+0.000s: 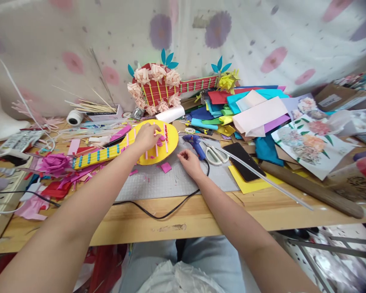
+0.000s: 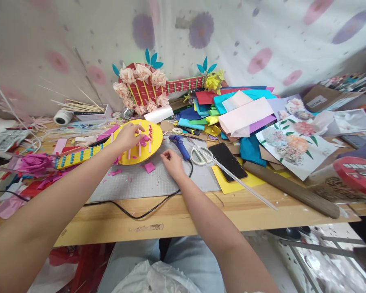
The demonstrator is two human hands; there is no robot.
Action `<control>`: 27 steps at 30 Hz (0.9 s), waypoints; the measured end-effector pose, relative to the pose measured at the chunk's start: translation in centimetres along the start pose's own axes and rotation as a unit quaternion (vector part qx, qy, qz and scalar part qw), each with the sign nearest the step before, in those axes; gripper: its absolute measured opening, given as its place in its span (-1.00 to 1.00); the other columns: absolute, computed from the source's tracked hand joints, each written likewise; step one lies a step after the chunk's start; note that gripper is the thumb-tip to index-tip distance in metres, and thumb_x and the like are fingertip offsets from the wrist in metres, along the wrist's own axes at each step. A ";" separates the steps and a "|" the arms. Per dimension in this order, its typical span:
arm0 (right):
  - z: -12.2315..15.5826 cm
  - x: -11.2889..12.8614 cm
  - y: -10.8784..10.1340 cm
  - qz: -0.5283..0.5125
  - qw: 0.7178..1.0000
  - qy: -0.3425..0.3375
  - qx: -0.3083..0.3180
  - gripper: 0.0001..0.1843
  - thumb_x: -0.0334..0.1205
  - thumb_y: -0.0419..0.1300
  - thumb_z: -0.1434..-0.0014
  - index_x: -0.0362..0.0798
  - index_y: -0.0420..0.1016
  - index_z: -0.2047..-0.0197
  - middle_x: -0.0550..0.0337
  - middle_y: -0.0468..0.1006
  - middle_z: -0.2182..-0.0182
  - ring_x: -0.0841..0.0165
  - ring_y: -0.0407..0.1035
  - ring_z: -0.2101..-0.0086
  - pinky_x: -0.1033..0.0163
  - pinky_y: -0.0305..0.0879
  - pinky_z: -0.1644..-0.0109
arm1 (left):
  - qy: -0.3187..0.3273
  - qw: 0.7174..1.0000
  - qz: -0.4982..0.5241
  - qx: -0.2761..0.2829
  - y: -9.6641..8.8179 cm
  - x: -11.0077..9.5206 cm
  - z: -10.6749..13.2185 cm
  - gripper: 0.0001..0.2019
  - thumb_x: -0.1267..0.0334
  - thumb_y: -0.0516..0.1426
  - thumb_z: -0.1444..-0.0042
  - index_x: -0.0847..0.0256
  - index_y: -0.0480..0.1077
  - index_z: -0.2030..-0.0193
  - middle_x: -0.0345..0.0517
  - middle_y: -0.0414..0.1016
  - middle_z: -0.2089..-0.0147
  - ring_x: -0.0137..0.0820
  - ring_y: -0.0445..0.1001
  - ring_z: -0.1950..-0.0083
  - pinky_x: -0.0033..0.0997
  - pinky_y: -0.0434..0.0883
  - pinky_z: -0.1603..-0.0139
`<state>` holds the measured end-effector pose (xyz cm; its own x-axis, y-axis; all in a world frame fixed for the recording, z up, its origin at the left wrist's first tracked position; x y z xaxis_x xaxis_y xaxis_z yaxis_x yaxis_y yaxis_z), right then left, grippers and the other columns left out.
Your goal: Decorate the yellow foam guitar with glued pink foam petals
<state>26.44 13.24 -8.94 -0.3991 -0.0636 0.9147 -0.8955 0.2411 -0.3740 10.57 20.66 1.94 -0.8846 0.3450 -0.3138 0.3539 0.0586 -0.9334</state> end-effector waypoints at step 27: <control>0.4 0.6 -0.2 0.030 1.000 -0.001 -0.004 -0.87 -0.15 0.11 0.01 -0.02 0.31 0.49 0.26 0.40 0.54 0.39 0.24 0.49 0.26 0.13 0.38 | -0.015 0.994 0.106 -0.012 0.1 2.1 -0.5 -0.92 0.23 0.22 0.10 0.13 0.51 0.54 -0.07 0.53 0.36 -0.22 0.44 0.27 -0.20 0.29 0.10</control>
<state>26.30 12.73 -8.39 -0.4531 -0.0502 0.8900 -0.8680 0.2524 -0.4277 8.89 21.82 1.24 -0.7983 0.3244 -0.5075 0.5395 0.0104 -0.8419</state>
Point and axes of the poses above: each hand's wrist, its own z-axis away from the middle knuckle, its own y-axis out of the palm, x = y × z, the point moved 10 cm from there along -z, towards the middle knuckle
